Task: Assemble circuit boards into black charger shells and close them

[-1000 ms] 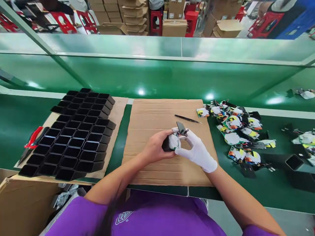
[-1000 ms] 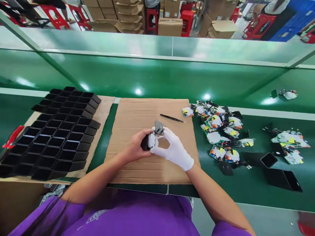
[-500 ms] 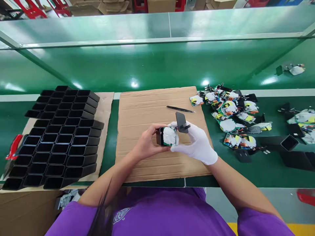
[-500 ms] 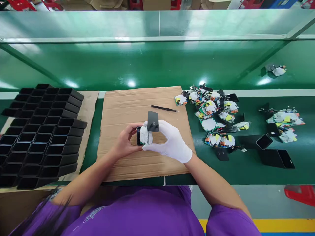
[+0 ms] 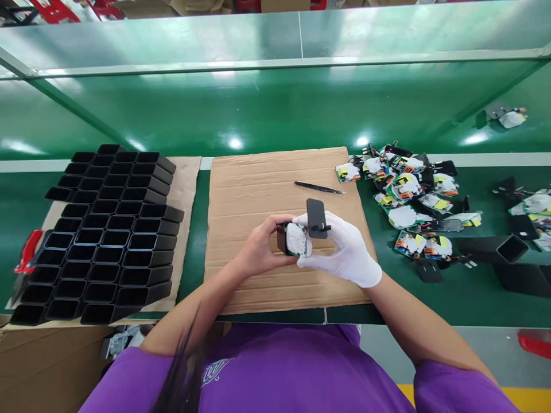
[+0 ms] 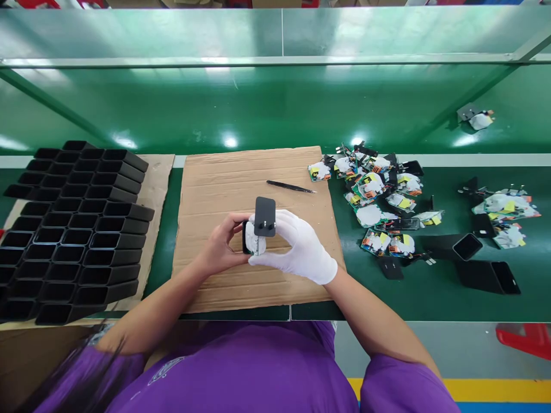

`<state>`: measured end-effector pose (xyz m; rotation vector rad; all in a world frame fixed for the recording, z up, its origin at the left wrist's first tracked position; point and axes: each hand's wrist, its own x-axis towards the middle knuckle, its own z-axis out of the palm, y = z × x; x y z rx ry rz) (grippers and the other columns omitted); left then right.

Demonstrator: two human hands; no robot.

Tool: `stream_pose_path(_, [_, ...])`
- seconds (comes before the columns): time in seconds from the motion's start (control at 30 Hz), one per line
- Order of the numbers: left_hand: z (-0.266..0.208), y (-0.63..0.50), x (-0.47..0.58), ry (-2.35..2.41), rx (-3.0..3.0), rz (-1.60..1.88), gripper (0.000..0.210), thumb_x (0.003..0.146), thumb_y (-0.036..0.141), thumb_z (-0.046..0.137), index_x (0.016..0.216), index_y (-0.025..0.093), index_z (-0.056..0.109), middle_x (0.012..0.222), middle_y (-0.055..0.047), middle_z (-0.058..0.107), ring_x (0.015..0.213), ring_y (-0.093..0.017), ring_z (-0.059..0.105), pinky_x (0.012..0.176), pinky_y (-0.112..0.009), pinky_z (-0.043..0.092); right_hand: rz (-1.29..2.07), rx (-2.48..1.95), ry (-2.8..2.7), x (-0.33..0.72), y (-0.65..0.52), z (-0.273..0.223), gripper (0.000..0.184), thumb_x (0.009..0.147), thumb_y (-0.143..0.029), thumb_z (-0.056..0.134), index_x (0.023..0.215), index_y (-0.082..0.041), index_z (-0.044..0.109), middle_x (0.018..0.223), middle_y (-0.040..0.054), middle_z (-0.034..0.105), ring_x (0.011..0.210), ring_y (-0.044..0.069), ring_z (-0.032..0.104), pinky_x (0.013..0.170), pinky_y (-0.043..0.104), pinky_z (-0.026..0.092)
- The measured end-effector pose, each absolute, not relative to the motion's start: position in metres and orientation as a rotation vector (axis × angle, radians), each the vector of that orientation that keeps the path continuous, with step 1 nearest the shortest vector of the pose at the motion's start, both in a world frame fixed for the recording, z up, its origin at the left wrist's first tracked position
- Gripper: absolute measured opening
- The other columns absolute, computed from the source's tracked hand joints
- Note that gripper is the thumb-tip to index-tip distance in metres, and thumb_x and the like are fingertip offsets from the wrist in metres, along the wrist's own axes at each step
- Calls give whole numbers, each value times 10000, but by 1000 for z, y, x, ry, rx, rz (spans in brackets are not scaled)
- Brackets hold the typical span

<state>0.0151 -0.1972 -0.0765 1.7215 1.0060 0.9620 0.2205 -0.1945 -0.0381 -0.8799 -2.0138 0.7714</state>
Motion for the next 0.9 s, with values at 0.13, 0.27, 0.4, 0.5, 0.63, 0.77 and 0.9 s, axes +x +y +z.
stream_pose_path(0.13, [-78,-198,14,1000,1742,964,641,633,281,841,1193,211,538,1124,-79,704,994,-204,690,854,-317,572,725,-899,-2058,220,-194,-39,477,792,-448,783,1199,-250,633,1198,80,715,1104,260,680,975,403,556])
stream_pose_path(0.27, [-78,-197,13,980,1795,982,647,644,265,836,1213,209,533,1147,-88,703,1018,-210,693,851,-313,577,701,-868,-2072,220,-194,-40,474,803,-441,776,1207,-246,624,1186,80,718,1099,253,680,970,389,558])
stream_pose_path(0.4, [-79,-197,12,955,1861,1036,655,659,264,839,1233,218,527,1197,-98,693,1070,-220,690,885,-324,577,654,-864,-2098,219,-194,-40,491,813,-479,755,1215,-237,611,1154,87,721,1073,257,688,952,409,569])
stream_pose_path(0.5, [-80,-196,12,889,1903,1092,654,677,276,842,1246,223,524,1219,-109,688,1088,-223,691,882,-319,581,622,-844,-2106,219,-194,-40,488,810,-488,755,1195,-226,610,1103,83,730,1034,252,697,922,407,584])
stream_pose_path(0.63, [-80,-194,11,834,1934,1120,656,687,293,847,1253,222,522,1232,-126,684,1127,-238,683,913,-336,581,600,-844,-2132,219,-194,-36,424,822,-480,746,1148,-243,616,1025,60,739,968,241,709,886,399,598])
stream_pose_path(0.77, [-79,-194,11,821,1960,1124,657,697,308,844,1263,221,521,1242,-131,682,1155,-249,673,972,-366,565,538,-785,-2168,220,-193,-35,383,829,-441,752,1123,-246,602,1054,57,735,995,233,702,885,383,598])
stream_pose_path(0.9, [-76,-193,10,805,1983,1135,648,709,270,832,1274,219,517,1237,-129,685,1156,-246,673,981,-364,563,459,-741,-2197,221,-191,-39,413,827,-420,760,1143,-224,581,1116,91,728,1055,246,689,895,393,596])
